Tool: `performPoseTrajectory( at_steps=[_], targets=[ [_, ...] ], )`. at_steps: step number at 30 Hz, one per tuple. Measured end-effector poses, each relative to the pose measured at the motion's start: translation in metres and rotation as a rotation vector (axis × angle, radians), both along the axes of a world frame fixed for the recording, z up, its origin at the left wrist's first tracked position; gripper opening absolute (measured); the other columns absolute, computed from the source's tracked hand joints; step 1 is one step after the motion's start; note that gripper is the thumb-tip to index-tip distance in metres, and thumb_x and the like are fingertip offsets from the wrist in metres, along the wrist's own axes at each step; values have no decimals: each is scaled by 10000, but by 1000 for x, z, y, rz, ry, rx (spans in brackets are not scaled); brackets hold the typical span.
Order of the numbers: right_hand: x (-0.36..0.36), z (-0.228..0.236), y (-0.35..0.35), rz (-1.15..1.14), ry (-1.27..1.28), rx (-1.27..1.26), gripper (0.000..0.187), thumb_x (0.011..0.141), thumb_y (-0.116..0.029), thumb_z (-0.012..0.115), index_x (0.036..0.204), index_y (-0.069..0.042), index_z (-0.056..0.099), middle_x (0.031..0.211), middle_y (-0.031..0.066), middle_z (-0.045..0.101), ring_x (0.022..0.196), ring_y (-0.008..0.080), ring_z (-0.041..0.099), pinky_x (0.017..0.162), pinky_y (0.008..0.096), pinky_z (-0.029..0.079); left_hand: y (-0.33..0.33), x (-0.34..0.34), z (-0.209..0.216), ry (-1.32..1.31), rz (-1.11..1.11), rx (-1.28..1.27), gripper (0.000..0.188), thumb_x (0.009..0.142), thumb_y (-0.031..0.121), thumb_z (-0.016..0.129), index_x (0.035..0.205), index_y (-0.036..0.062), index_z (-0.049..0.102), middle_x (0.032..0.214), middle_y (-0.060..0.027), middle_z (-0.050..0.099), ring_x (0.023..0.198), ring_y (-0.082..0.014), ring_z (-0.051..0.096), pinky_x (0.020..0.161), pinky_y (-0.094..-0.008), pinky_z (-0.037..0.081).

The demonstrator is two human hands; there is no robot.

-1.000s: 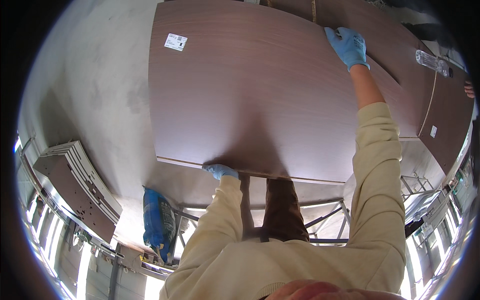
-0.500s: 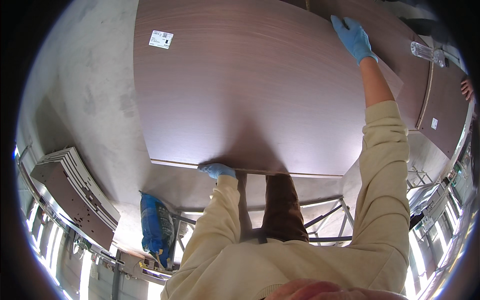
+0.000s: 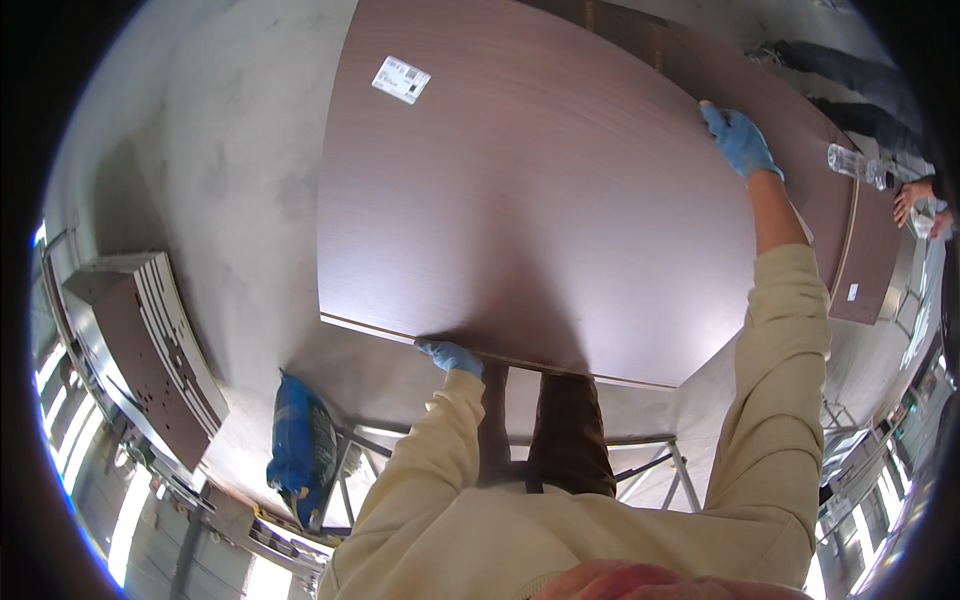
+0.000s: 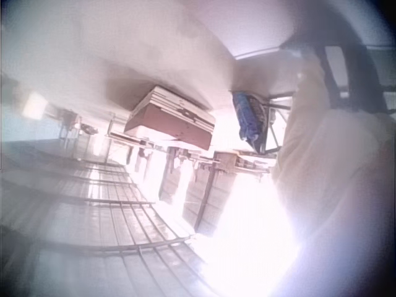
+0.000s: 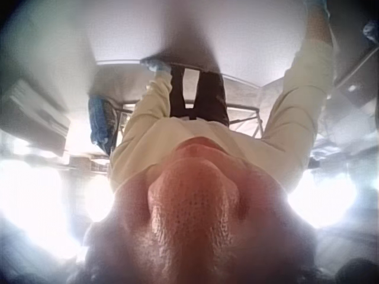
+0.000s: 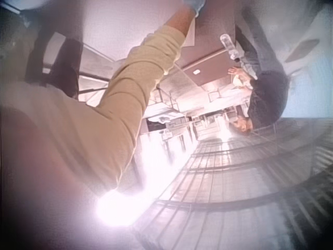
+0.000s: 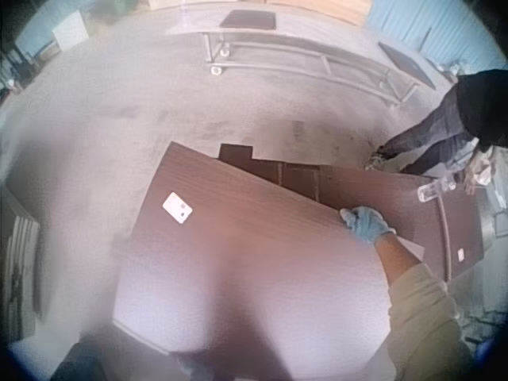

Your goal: The person repeatedly picks up large brown boards from a table, carries them across the workshop floor, and places them onto a growing stack. The person handles each board with both hands and aligns it with the stack before setting it down.

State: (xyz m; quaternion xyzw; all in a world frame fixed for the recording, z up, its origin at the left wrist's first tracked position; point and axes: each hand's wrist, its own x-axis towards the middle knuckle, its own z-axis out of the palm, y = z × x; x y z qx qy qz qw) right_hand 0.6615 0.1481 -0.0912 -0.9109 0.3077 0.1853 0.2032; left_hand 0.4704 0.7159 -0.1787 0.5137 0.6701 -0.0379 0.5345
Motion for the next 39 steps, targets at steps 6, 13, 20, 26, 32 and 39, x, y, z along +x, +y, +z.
performPoseTrajectory(
  at_steps=[6, 13, 20, 26, 32, 39],
  targets=[
    [25, 103, 16, 16, -147, 119, 876, 920, -766, 527, 1109, 69, 712, 1057, 298, 695, 1048, 388, 665, 960, 435, 479, 63, -8, 110, -98, 95, -182, 960, 955, 806, 390, 1597, 93, 355, 1567, -123, 476, 1418, -330, 462, 1191, -497, 362],
    [130, 243, 111, 282, 118, -214, 885, 978, -745, 417, 1009, 87, 715, 1041, 368, 666, 1062, 507, 658, 888, 506, 514, 150, -12, 235, -208, 261, -778, 975, 923, 854, 370, 1517, 85, 455, 1564, -139, 466, 1438, -358, 419, 1200, -511, 328],
    [143, 326, 257, 456, -80, -320, 851, 943, -762, 466, 992, 41, 743, 1072, 335, 683, 1056, 523, 643, 871, 544, 523, 253, -2, 227, -395, 220, -1114, 943, 945, 832, 330, 1526, 98, 439, 1588, -143, 430, 1467, -350, 369, 1230, -528, 259],
    [227, 382, 424, 383, -109, -309, 781, 946, -715, 496, 1044, 16, 754, 1110, 312, 700, 1095, 499, 651, 936, 530, 508, 395, 71, 237, -478, 237, -1098, 933, 948, 827, 320, 1529, 107, 437, 1594, -136, 428, 1463, -349, 374, 1232, -510, 258],
    [329, 444, 623, 589, -252, -408, 769, 959, -694, 478, 1138, 10, 734, 1211, 297, 680, 1155, 469, 637, 994, 508, 497, 509, 127, 266, -559, 294, -1035, 923, 951, 823, 310, 1531, 116, 435, 1600, -129, 425, 1458, -348, 379, 1235, -492, 257],
    [497, 468, 822, 723, -424, -434, 812, 948, -730, 450, 1147, 3, 737, 1239, 292, 670, 1199, 450, 624, 1032, 497, 483, 631, 232, 283, -678, 378, -950, 912, 954, 817, 298, 1534, 126, 432, 1607, -121, 423, 1452, -347, 385, 1238, -472, 256]
  ],
)
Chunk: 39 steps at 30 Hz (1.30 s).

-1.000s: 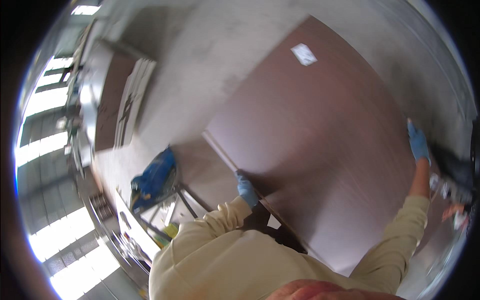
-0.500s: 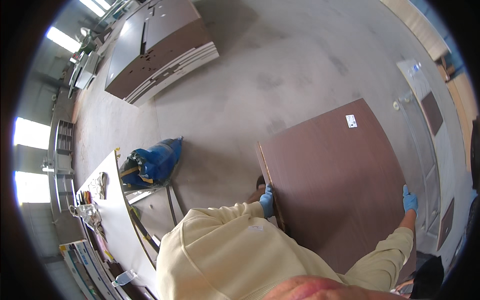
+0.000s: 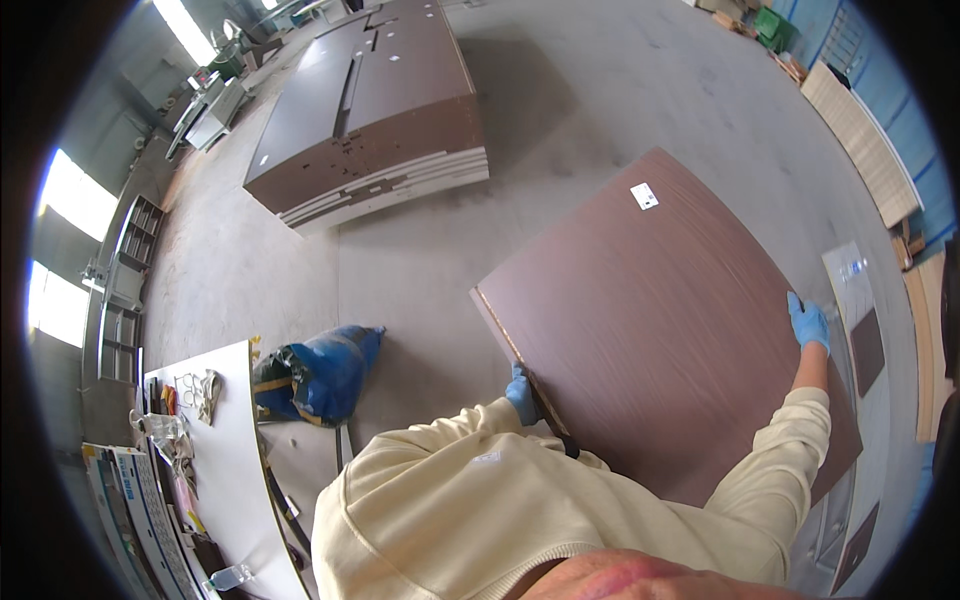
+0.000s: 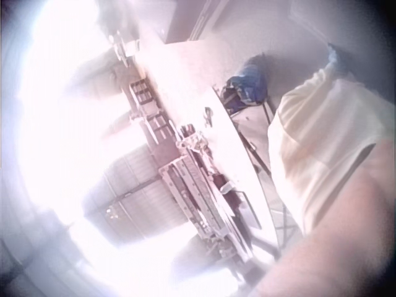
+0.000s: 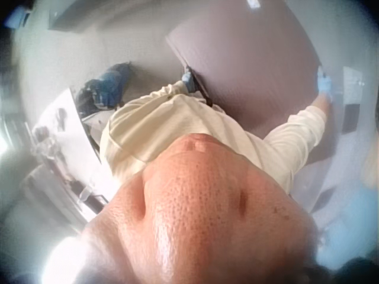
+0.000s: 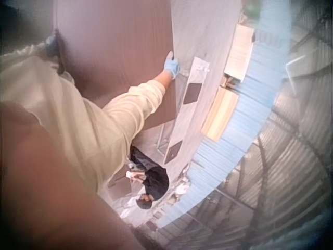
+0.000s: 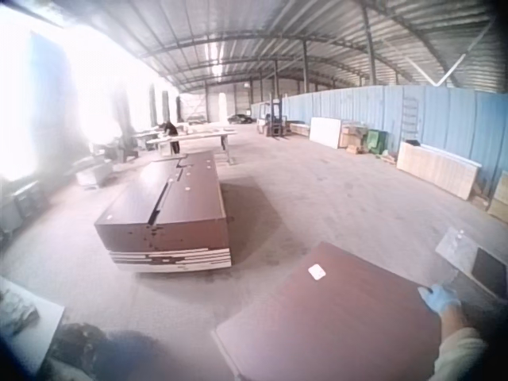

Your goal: The person repeatedly picks up large brown boards from a table, carries them across the workshop floor, and places them onto a growing stack. The person handles each board with both hands and aligns it with the stack before setting it down.

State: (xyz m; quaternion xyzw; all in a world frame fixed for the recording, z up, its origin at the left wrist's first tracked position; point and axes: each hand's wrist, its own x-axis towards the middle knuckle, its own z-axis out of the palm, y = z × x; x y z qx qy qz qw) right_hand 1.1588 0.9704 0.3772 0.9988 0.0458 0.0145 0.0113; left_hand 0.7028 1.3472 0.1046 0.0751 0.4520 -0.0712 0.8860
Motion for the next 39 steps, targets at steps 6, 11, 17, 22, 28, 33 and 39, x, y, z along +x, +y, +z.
performPoseTrajectory(
  at_steps=[6, 11, 17, 22, 28, 33, 39],
  targets=[
    [194, 15, 184, 169, 70, 42, 841, 921, -765, 465, 1161, -3, 730, 1256, 279, 670, 1205, 451, 623, 1026, 508, 492, 97, 122, 25, -77, 211, 29, 932, 949, 825, 293, 1570, 137, 386, 1648, -115, 367, 1488, -344, 339, 1256, -468, 224],
    [308, 31, 367, 385, 41, 24, 811, 919, -755, 482, 1173, -26, 729, 1251, 270, 675, 1209, 442, 625, 1019, 507, 499, 155, 192, 43, -148, 434, 43, 986, 929, 855, 294, 1621, 153, 310, 1700, -97, 272, 1545, -343, 248, 1277, -490, 170],
    [409, 45, 571, 610, 26, 48, 744, 941, -717, 501, 1145, -36, 723, 1204, 258, 693, 1149, 446, 648, 978, 502, 520, 245, 290, 33, -108, 570, 72, 994, 924, 862, 292, 1621, 155, 308, 1703, -96, 264, 1549, -342, 238, 1279, -492, 165],
    [498, 53, 694, 671, -12, 61, 750, 952, -727, 481, 1063, -25, 718, 1171, 267, 694, 1124, 463, 639, 950, 513, 519, 329, 384, 22, -114, 639, 92, 1000, 920, 868, 290, 1622, 156, 307, 1706, -94, 257, 1553, -341, 230, 1280, -493, 160],
    [613, 63, 794, 707, -19, 81, 774, 945, -750, 465, 1127, -42, 717, 1220, 252, 686, 1160, 455, 633, 982, 505, 514, 423, 496, 48, -94, 706, 117, 1008, 915, 875, 288, 1623, 158, 305, 1709, -93, 249, 1557, -340, 220, 1282, -494, 155],
    [722, 62, 899, 789, -54, 108, 784, 938, -763, 464, 1124, -47, 722, 1208, 262, 684, 1146, 462, 637, 974, 511, 516, 488, 600, 50, -79, 829, 144, 1015, 910, 880, 286, 1624, 159, 304, 1712, -91, 242, 1561, -339, 211, 1283, -495, 150],
    [810, 74, 1028, 877, 15, 77, 785, 937, -763, 470, 1079, -34, 724, 1192, 275, 684, 1128, 471, 639, 963, 518, 510, 541, 689, 49, -135, 988, 141, 1046, 894, 903, 260, 1620, 152, 320, 1702, -96, 260, 1544, -364, 240, 1269, -521, 182]
  ],
)
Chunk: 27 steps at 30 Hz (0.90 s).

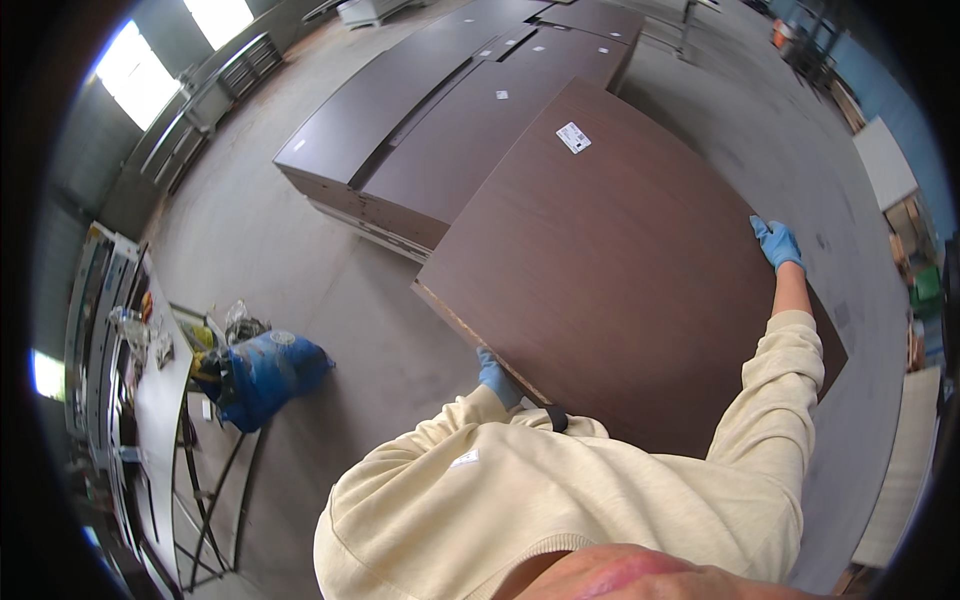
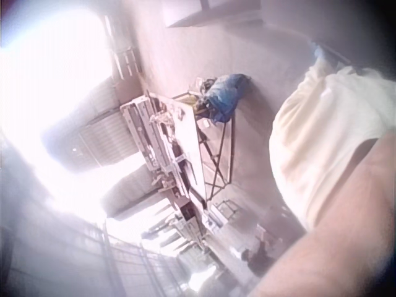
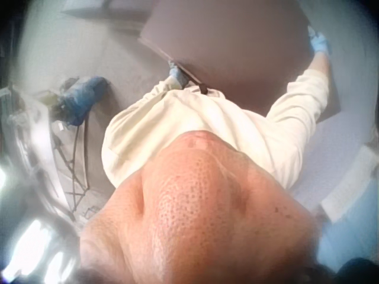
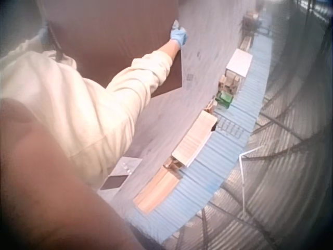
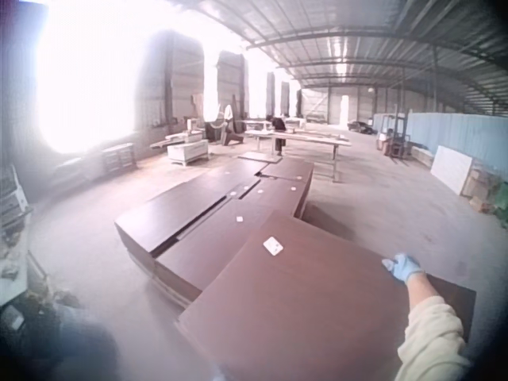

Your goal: The person repeatedly picks up large brown boards from a table, carries them across the workshop floor, and places them onto a growing stack. The person handles each board with both hands and aligns it with the stack before setting it down.

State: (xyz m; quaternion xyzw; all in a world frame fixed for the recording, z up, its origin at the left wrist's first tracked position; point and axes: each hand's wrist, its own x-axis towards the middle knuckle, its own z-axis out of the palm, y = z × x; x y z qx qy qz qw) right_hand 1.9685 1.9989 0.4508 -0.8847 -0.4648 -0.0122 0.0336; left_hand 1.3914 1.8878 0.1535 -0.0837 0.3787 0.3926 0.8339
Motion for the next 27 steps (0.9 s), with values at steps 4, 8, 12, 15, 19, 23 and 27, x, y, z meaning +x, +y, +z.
performPoseTrajectory(
  at_steps=[4, 8, 12, 15, 19, 23, 27],
  targets=[
    [-1, -1, 82, 149, 42, 11, 814, 935, -780, 447, 1027, -22, 728, 1153, 273, 694, 1119, 472, 639, 958, 525, 507, 9, 5, -4, -38, 79, -44, 1035, 892, 906, 251, 1596, 156, 371, 1676, -106, 320, 1510, -375, 307, 1249, -517, 231],
    [-52, -4, 177, 293, 75, 30, 855, 941, -799, 400, 985, -13, 735, 1120, 280, 697, 1108, 476, 639, 957, 518, 501, 31, -20, -12, -43, 224, -32, 1054, 867, 926, 257, 1605, 180, 351, 1694, -93, 279, 1533, -371, 256, 1258, -549, 176],
    [-149, 2, 255, 433, 79, 97, 871, 955, -795, 369, 954, -6, 739, 1078, 294, 696, 1066, 496, 641, 939, 517, 500, 60, -75, -20, -23, 325, -47, 1036, 875, 915, 260, 1598, 180, 361, 1688, -91, 290, 1525, -369, 270, 1253, -547, 189],
    [-245, 18, 309, 474, 29, 57, 881, 956, -801, 334, 1001, -32, 762, 1119, 276, 704, 1102, 475, 646, 975, 514, 502, 93, -138, -25, -23, 363, -38, 1023, 881, 907, 262, 1592, 179, 368, 1684, -89, 299, 1519, -367, 280, 1249, -546, 199],
    [-378, 47, 366, 524, -33, 58, 906, 951, -813, 313, 985, -36, 778, 1085, 273, 720, 1083, 470, 667, 973, 515, 514, 138, -239, -26, -18, 386, -33, 1005, 889, 896, 265, 1585, 179, 378, 1678, -88, 311, 1511, -365, 294, 1244, -545, 212],
    [-485, 72, 419, 552, -55, 39, 924, 936, -831, 315, 992, -34, 780, 1112, 275, 716, 1113, 466, 659, 992, 515, 501, 168, -315, -22, -20, 417, -35, 988, 897, 885, 267, 1577, 179, 387, 1672, -86, 323, 1503, -363, 307, 1239, -544, 226],
    [-569, 73, 469, 590, -50, -29, 957, 921, -849, 309, 1019, -22, 781, 1140, 284, 710, 1152, 458, 652, 1023, 515, 479, 191, -362, -25, -26, 488, -43, 970, 905, 874, 270, 1570, 179, 397, 1667, -84, 335, 1495, -361, 320, 1234, -543, 239]
  ],
)
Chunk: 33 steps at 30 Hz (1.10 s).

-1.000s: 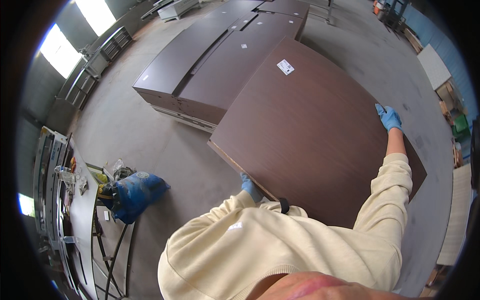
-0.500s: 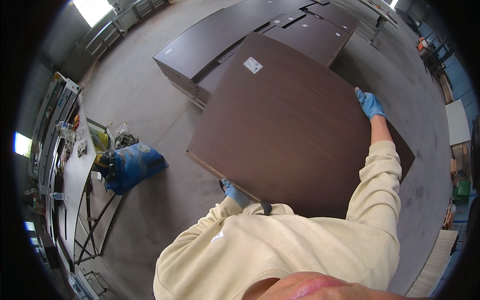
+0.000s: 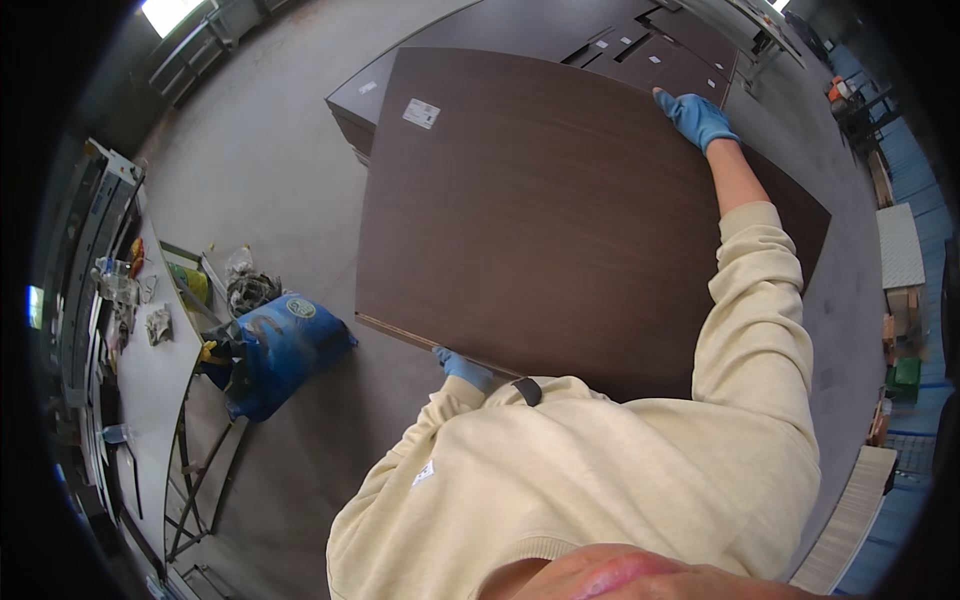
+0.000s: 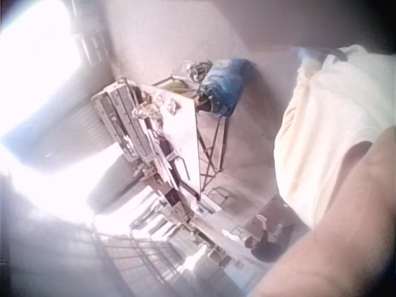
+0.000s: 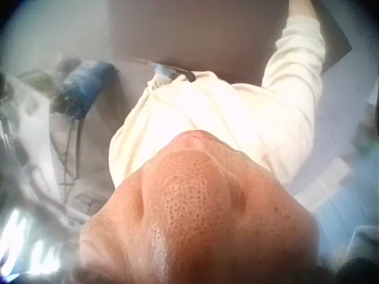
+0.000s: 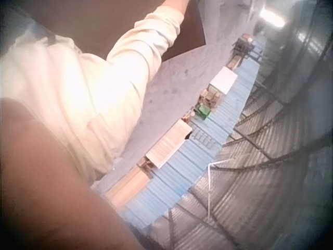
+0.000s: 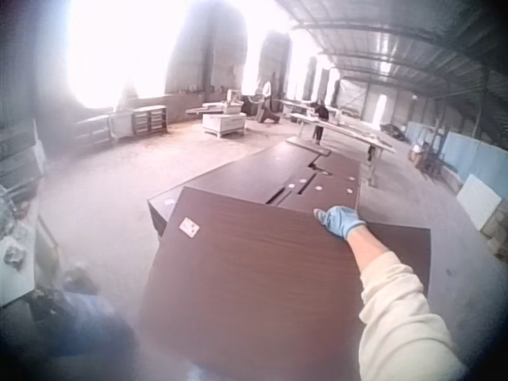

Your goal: The person repeatedly picks up large brown boards from a table, carries them across the workshop floor, and places them onto a growing stack. The person handles each board with both hands and aligns it with the stack before setting it down.

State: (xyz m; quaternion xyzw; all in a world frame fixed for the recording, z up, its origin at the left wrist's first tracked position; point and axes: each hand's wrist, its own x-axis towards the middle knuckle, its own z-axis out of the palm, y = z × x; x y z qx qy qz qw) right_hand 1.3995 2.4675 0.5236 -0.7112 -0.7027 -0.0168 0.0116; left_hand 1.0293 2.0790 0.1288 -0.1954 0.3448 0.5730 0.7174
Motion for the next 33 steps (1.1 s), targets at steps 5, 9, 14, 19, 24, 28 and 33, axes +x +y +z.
performPoseTrajectory(
  at_steps=[5, 9, 14, 19, 24, 28, 33],
  targets=[
    [-81, -21, 71, 85, 36, 9, 938, 917, -851, 310, 1076, -55, 781, 1176, 277, 704, 1184, 454, 640, 1030, 532, 481, 38, -48, -3, 28, 127, -6, 949, 915, 860, 274, 1561, 178, 409, 1659, -81, 349, 1485, -358, 337, 1228, -542, 256],
    [-133, -40, 127, 169, 81, -25, 960, 905, -862, 318, 1141, -44, 762, 1231, 284, 684, 1199, 466, 628, 1048, 521, 479, 63, -78, 3, 87, 193, -36, 932, 924, 849, 277, 1554, 178, 418, 1653, -79, 361, 1477, -356, 351, 1223, -540, 269],
    [-178, -59, 173, 175, 104, -119, 913, 924, -835, 341, 1148, -55, 758, 1194, 247, 711, 1168, 457, 651, 1029, 531, 491, 80, -96, 6, 101, 214, -88, 910, 934, 836, 280, 1545, 178, 430, 1646, -77, 376, 1467, -354, 368, 1217, -539, 286],
    [-208, -74, 187, 132, 49, -219, 905, 932, -837, 333, 1118, -65, 767, 1135, 205, 736, 1119, 432, 681, 1003, 550, 501, 90, -119, 3, 79, 187, -112, 889, 944, 822, 283, 1535, 177, 442, 1639, -74, 391, 1457, -351, 384, 1211, -537, 302],
    [-202, -96, 176, 54, 77, -147, 879, 944, -815, 339, 977, -52, 775, 1038, 214, 745, 1033, 435, 689, 968, 493, 512, 96, -139, 9, 29, 154, -150, 868, 954, 808, 287, 1526, 177, 454, 1632, -72, 406, 1447, -348, 401, 1204, -536, 319],
    [-192, -116, 176, 34, 68, -235, 839, 952, -785, 392, 1137, -57, 765, 1190, 194, 731, 1139, 391, 682, 1028, 484, 499, 90, -144, 0, -64, 142, -182, 858, 953, 805, 295, 1522, 183, 460, 1635, -65, 401, 1447, -338, 402, 1200, -537, 326],
    [-164, -156, 188, 108, 30, -231, 793, 959, -753, 418, 1169, -66, 755, 1236, 198, 713, 1183, 392, 661, 1053, 489, 491, 64, -114, -61, 51, 152, -23, 944, 895, 869, 308, 1553, 203, 425, 1660, -52, 363, 1490, -328, 336, 1222, -541, 280]
  ],
)
